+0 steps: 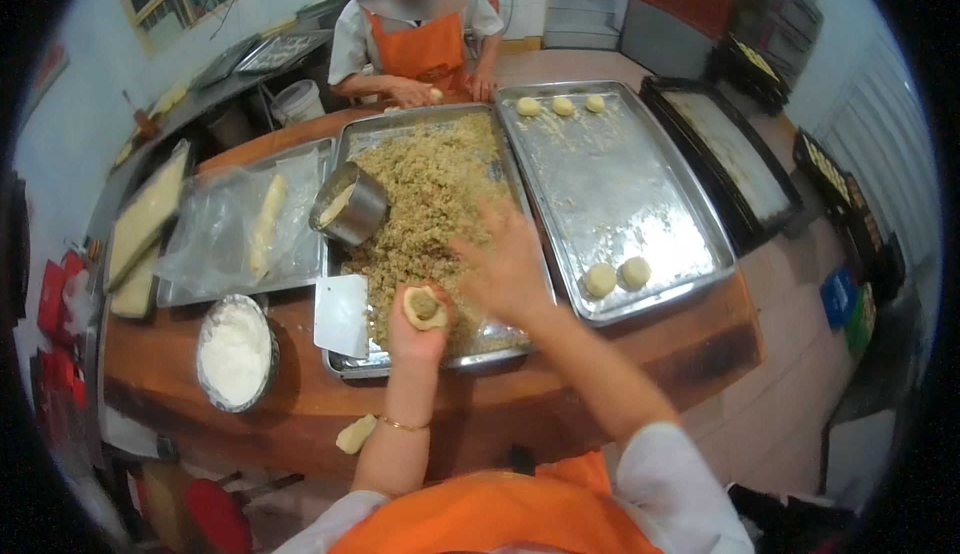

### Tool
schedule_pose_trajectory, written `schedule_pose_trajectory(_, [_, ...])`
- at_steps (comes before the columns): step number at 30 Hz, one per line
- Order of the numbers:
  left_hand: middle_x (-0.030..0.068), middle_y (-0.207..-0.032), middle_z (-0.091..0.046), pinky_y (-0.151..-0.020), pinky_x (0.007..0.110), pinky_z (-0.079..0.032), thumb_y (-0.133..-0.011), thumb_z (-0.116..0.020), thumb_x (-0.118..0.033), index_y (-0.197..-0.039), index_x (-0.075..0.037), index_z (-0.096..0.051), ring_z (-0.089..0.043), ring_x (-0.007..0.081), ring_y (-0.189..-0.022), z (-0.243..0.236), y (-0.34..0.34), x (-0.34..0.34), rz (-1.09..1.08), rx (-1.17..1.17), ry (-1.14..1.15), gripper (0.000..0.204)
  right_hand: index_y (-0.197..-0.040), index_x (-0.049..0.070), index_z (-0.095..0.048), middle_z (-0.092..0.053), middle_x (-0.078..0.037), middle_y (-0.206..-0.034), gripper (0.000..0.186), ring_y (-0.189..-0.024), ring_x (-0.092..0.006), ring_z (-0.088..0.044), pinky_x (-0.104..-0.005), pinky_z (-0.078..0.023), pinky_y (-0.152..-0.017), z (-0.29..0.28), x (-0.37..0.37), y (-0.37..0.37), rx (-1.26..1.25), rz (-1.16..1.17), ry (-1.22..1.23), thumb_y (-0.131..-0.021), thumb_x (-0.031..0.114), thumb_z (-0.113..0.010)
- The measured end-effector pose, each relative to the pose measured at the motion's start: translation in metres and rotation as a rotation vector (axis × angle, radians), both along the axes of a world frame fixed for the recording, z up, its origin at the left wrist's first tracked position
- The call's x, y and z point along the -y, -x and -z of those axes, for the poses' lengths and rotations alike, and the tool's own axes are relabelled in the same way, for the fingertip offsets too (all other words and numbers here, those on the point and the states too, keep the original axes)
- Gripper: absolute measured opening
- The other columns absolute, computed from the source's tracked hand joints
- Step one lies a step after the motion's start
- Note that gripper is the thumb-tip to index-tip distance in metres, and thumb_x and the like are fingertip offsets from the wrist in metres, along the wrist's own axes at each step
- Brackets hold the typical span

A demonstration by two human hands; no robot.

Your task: The person flattens pieces of dough by hand, scoops a portion of savory filling onto the dough, pinches the edges together to seal the mixture inside, rolls the dough into a ball, and places it onto a metal tray.

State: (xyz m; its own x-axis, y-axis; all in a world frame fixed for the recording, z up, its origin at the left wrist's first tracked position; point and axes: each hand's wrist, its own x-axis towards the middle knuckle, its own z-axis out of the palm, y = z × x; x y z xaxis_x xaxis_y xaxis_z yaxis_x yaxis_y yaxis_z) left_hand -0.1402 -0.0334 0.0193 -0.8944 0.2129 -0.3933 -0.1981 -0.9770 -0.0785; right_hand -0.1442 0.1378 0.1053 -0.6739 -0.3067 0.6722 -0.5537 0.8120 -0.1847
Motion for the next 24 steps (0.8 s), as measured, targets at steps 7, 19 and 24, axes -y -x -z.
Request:
schedule_pose_trajectory(7, [0.0111,-0.085,-0.060,-0.071,0.039,-0.054,-0.101,-0.047,-0.048,-0.087,-0.009,-0.059,-0.060,0.0268,-0.080,0.007,0.005,0.012,-0.001,0.049,0.124,0.043,-0.158,0.019,-0.013,-0.069,-0.016,-0.104,0.085,-0.084,-0.0238,-0.066,-0.0364,-0.054,-0.075,-0.158,-0.141,0.121,0.318,0.239,0.250,-0.092,0.028,-0.065])
schedule_pose_trajectory(19, [0.0134,-0.105,-0.064,-0.080,0.041,-0.051,-0.095,-0.042,-0.021,-0.110,-0.006,-0.061,-0.059,0.0293,-0.096,-0.026,-0.033,0.004,0.101,-0.098,0.174,0.028,-0.157,0.020,-0.010,-0.070,-0.011,-0.077,0.079,-0.052,-0.0197,-0.061,-0.0391,-0.052,-0.050,-0.254,-0.177,0.122,0.502,0.411,0.449,-0.088,0.010,-0.047])
schedule_pose_trajectory(24, [0.0120,-0.099,-0.062,-0.073,0.038,-0.051,-0.097,-0.043,-0.021,-0.106,-0.005,-0.060,-0.059,0.0263,-0.090,-0.033,-0.045,0.009,0.122,-0.152,0.191,0.025,-0.157,0.017,-0.011,-0.070,-0.019,-0.079,0.082,-0.056,-0.0236,-0.067,-0.0378,-0.052,-0.045,-0.259,-0.164,0.095,0.472,0.420,0.543,-0.085,0.001,-0.048])
